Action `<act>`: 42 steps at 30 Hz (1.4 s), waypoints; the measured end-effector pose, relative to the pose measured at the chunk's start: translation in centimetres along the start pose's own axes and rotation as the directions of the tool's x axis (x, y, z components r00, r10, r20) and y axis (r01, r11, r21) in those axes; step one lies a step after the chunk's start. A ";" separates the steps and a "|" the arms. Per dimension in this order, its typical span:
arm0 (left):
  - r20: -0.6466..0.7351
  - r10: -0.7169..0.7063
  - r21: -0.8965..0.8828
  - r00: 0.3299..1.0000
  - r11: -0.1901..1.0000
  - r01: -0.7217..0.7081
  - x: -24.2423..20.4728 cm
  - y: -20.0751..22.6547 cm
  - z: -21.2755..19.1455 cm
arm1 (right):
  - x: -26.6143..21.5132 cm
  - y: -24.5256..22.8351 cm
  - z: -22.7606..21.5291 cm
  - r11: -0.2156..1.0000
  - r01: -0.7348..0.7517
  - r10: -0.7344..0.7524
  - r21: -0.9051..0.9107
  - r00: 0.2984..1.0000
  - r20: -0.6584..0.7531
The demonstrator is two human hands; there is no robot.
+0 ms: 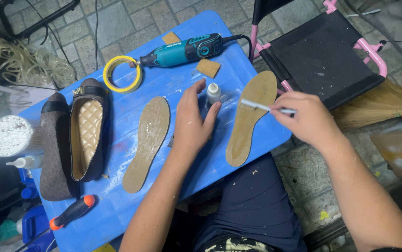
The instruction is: The person retrieves a shoe from a shelf and places it on a blue table. They then pick up a shoe insole and apply glue to its surface using a small brush, spreading the adhesive evenly across the insole.
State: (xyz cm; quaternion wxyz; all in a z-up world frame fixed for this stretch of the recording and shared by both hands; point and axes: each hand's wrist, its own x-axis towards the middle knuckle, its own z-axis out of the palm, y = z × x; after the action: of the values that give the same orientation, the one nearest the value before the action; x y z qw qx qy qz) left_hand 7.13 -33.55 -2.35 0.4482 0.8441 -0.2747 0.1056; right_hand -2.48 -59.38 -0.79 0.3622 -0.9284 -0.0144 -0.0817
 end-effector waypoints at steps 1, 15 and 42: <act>-0.029 0.008 0.036 1.000 0.999 -0.007 -0.2 0.4 -0.2 | 0.4 0.1 -0.1 0.998 -0.021 0.017 -0.053 0.998 -0.058; 0.166 -0.019 0.092 0.986 0.996 0.004 -10.6 5.4 0.8 | 1.8 1.9 -0.2 0.983 -0.025 0.005 -0.183 0.994 -0.110; 0.153 0.010 0.116 0.988 0.993 -0.028 -10.9 5.2 1.6 | 0.7 2.9 -1.4 0.955 -0.094 0.009 -0.281 0.956 -0.292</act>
State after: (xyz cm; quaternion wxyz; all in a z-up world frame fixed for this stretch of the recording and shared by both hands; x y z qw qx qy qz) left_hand -4.88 -33.17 -4.21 0.3743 0.8719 -0.3097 0.0611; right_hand -1.75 -62.49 -1.61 0.2213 -0.9499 0.0751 -0.2075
